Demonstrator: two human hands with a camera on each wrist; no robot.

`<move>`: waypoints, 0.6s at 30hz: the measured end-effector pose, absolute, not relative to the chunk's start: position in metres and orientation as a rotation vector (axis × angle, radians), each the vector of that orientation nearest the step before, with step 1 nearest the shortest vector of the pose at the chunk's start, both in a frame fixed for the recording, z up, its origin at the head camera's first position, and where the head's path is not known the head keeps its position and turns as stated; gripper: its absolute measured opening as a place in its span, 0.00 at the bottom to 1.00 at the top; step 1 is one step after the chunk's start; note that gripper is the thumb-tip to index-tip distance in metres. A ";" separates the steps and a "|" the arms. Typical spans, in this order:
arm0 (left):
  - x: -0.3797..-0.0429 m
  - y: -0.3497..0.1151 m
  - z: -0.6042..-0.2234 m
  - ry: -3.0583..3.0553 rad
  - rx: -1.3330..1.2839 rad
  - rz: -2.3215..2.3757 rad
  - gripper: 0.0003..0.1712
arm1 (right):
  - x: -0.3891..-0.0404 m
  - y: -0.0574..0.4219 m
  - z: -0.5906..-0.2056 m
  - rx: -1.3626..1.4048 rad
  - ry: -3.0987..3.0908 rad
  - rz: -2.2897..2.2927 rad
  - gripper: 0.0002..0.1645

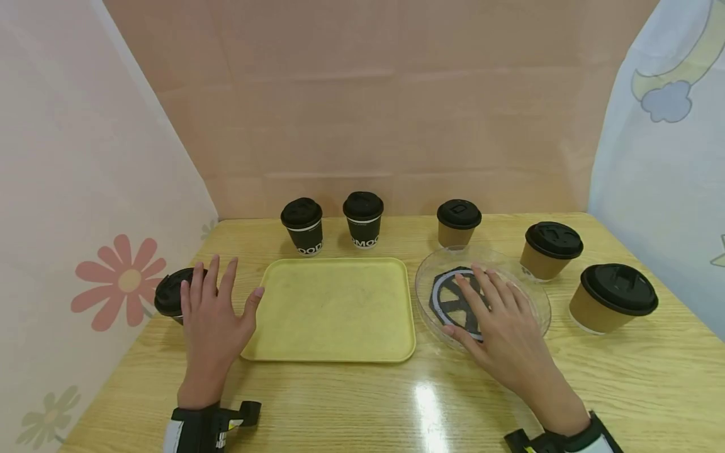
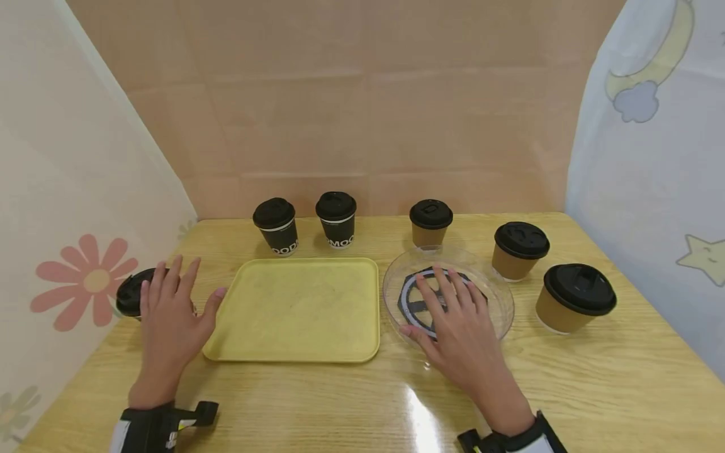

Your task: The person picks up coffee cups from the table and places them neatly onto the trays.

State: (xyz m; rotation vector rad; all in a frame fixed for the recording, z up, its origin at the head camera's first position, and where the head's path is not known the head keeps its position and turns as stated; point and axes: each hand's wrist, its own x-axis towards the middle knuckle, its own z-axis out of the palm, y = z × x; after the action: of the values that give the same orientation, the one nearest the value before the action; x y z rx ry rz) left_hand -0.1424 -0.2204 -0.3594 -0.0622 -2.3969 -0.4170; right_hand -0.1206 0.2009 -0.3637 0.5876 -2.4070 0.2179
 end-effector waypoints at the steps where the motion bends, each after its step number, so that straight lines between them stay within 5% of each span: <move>1: -0.142 -0.221 -0.359 -2.395 -0.060 -0.417 0.37 | -0.121 0.201 -0.364 0.589 -2.404 0.218 0.47; 18: -0.139 -0.232 -0.357 -2.388 -0.004 -0.434 0.38 | -0.119 0.198 -0.364 0.607 -2.429 0.231 0.46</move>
State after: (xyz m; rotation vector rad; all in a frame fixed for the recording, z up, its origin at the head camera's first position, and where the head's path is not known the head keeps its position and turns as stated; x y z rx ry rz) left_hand -0.1394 -0.2319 -0.3571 -0.0037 -2.3876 -0.4340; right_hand -0.1194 0.1983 -0.3636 0.6074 -2.4293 0.2315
